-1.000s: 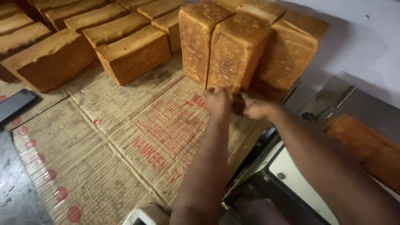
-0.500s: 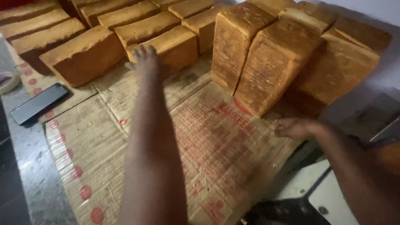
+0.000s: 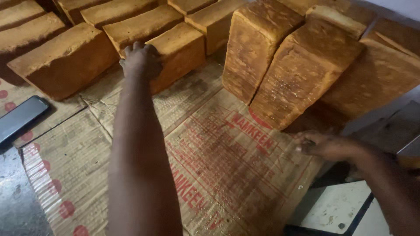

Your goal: The person slices loaves of bread using a mechanical bread slicer and stacks the sliced loaves on a table.

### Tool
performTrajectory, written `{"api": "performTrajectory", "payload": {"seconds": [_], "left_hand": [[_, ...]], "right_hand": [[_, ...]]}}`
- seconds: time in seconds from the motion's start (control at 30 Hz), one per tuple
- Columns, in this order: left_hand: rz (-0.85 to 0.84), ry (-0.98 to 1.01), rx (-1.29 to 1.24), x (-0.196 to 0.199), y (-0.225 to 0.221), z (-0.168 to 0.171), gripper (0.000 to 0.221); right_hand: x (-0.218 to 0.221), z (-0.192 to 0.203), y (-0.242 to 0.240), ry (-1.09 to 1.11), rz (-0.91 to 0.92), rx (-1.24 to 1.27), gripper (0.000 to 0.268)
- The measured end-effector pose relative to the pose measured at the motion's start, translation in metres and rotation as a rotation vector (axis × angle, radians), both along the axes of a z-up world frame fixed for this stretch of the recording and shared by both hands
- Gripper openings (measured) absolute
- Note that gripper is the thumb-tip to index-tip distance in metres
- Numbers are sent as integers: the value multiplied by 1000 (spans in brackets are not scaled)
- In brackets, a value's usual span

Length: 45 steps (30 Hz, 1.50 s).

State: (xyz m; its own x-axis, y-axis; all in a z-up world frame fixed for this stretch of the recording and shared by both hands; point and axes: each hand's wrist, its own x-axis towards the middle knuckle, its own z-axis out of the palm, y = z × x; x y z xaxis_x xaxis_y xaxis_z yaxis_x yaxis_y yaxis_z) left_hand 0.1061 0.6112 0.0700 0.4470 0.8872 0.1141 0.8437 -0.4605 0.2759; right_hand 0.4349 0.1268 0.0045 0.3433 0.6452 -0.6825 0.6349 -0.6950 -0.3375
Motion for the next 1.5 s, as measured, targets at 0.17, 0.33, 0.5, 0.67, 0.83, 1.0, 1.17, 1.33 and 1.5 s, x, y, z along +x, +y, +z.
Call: {"api": "performTrajectory", "payload": {"seconds": [0.17,0.33,0.5,0.67,0.83,1.0,1.17,1.33,1.5], "left_hand": [[97,-305,-157,-18,12,6,71],[-10,21,-73,-27,18,6,127],[-23,258,-18,-21,11,21,131],[-14,310,-2,-40,-34,66,124],[-262,483,444,-84,-120,157,84],[-430,765,1028,-139,-257,239,68],[-565,412,1132,-188,-373,290,62],[-632,172,1478,-186,-480,286,58],[-953,91,1630,-161,-516,275,63]], "right_hand": [[1,-1,-2,24,60,94,81],[-3,5,4,91,-55,32,88],[6,-6,2,39,-30,50,90],[39,-45,-1,10,-51,45,85],[51,-59,6,-49,173,105,77],[-35,-7,2,-173,346,157,71],[-178,103,-15,410,-258,876,92],[-258,190,-107,938,-397,1386,119],[-253,250,-241,1715,-637,1879,119]]}}
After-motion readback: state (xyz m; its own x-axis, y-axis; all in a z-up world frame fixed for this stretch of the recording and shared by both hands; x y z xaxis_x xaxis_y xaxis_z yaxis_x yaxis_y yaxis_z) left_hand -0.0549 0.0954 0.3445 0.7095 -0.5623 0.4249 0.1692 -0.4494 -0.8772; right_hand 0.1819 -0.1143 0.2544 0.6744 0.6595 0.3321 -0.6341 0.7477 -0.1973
